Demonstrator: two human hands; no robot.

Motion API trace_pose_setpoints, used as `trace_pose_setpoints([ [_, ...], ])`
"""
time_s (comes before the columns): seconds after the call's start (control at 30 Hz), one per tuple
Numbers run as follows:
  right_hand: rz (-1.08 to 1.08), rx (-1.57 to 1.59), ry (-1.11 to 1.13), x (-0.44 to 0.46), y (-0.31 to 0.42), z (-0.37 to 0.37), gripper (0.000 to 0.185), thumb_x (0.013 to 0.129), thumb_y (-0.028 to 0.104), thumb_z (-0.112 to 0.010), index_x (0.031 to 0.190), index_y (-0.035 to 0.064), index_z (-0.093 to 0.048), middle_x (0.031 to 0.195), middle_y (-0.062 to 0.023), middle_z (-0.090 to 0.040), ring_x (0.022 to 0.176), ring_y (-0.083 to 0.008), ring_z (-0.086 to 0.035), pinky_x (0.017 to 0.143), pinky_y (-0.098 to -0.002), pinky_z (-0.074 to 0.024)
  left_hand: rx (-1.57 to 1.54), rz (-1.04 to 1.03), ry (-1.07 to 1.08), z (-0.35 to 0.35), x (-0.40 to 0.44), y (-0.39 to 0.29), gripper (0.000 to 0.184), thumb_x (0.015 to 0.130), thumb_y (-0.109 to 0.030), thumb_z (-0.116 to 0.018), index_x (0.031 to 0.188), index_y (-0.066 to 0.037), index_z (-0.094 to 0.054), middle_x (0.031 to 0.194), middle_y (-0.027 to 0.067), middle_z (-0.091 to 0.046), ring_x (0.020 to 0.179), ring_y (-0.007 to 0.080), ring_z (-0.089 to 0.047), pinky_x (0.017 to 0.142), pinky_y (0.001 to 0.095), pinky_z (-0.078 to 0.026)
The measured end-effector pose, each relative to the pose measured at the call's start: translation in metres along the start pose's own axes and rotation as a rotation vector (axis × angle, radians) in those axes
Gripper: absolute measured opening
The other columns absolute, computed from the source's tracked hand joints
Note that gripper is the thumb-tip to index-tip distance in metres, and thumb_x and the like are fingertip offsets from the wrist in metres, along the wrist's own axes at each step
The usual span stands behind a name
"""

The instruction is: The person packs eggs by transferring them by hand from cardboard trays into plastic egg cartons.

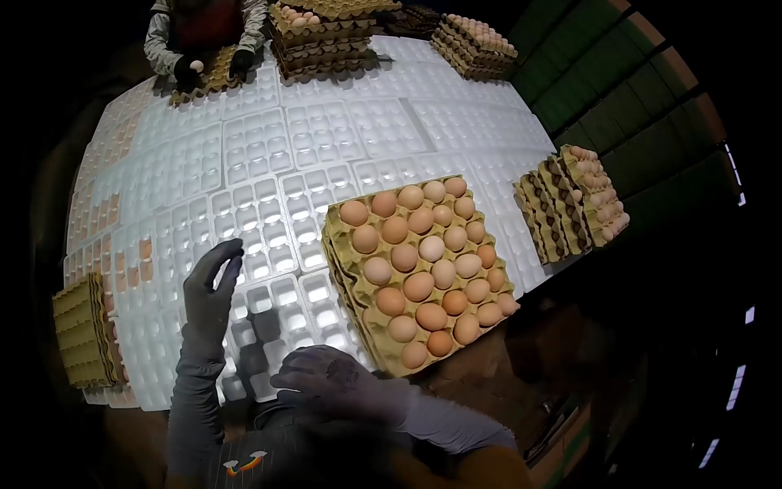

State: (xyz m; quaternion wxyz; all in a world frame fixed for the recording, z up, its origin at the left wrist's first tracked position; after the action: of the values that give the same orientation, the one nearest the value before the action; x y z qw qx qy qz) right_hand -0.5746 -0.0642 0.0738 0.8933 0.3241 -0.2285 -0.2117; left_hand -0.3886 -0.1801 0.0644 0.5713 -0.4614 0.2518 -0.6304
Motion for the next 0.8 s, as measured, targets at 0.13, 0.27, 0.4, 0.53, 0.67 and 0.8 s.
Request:
trace_pose_setpoints([
  [0.13,-0.06,-0.051,-0.226,-0.042,-0.034,0.157,0.035,0.08,0.015,-0.079,0.113,0.0074,-0.069,0.107,-0.0047,-0.069,0.101,-0.0264,-0.068,0.084,-0.0391,-0.0573,0.28,-0.238,0.201,-0.138,0.064,-0.075,0.037,0.094,-0.015,-0.068,0.13,-0.009,-0.066,0.124,0.0145,-0.069,0.124,0.0372,-0.06,0.103,0.0441,-0.05],
  [0.27,-0.172,-0.252,-0.271,-0.046,-0.099,0.243,0.027,0.083,0.01,-0.077,0.109,0.008,-0.071,0.108,-0.0087,-0.071,0.098,-0.0279,-0.069,0.082,-0.0394,-0.0564,0.445,-0.213,0.353,-0.179,0.081,-0.078,0.041,0.092,-0.016,-0.068,0.133,-0.011,-0.063,0.128,0.0147,-0.067,0.125,0.0372,-0.059,0.104,0.0469,-0.048],
  [0.4,-0.185,-0.238,-0.147,0.005,-0.166,0.25,0.03,0.091,0.021,-0.068,0.118,0.0077,-0.068,0.114,-0.0097,-0.07,0.102,-0.0305,-0.067,0.089,-0.0408,-0.0529,0.249,-0.061,0.32,-0.169,0.083,-0.093,0.039,0.094,-0.014,-0.067,0.133,-0.007,-0.063,0.122,0.0129,-0.069,0.117,0.0295,-0.065,0.099,0.0381,-0.052],
  [0.53,-0.159,-0.233,-0.019,0.025,-0.197,0.228,0.04,0.09,0.021,-0.069,0.127,0.0084,-0.064,0.111,-0.0107,-0.069,0.104,-0.0297,-0.066,0.091,-0.0393,-0.0522,-0.766,0.421,0.026,-0.141,0.077,-0.054,0.034,0.102,-0.023,-0.061,0.125,0.001,-0.061,0.109,0.0087,-0.067,0.108,0.0244,-0.067,0.095,0.0367,-0.055],
  [0.67,-0.563,0.644,-0.192,0.023,-0.213,0.251,0.038,0.093,0.027,-0.068,0.125,0.0071,-0.066,0.104,-0.007,-0.071,0.095,-0.0155,-0.067,0.081,-0.0325,-0.0548,-0.397,0.537,0.216,-0.143,0.065,-0.053,0.044,0.096,-0.036,-0.07,0.123,-0.002,-0.064,0.111,0.0129,-0.063,0.098,0.0272,-0.069,0.089,0.0415,-0.057],
  [0.8,-0.55,0.14,0.301,0.03,-0.194,0.238,0.035,0.095,0.034,-0.063,0.117,0.0083,-0.071,0.114,-0.0141,-0.068,0.101,-0.0236,-0.07,0.084,-0.0391,-0.0547,0.474,0.141,0.393,-0.173,0.05,-0.1,0.046,0.087,-0.027,-0.079,0.125,-0.005,-0.065,0.124,0.0175,-0.06,0.097,0.0307,-0.069,0.085,0.041,-0.058],
])
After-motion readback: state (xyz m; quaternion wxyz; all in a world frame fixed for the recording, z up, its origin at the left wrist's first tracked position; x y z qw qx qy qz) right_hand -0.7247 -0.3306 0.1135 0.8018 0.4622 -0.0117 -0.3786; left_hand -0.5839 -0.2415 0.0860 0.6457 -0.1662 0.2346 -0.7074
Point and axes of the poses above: each hand's wrist, its own x-axis towards the middle knuckle, its own z-axis out of the back of the hand, y = z × x, the point moved 8 cm from there along x, towards the middle knuckle
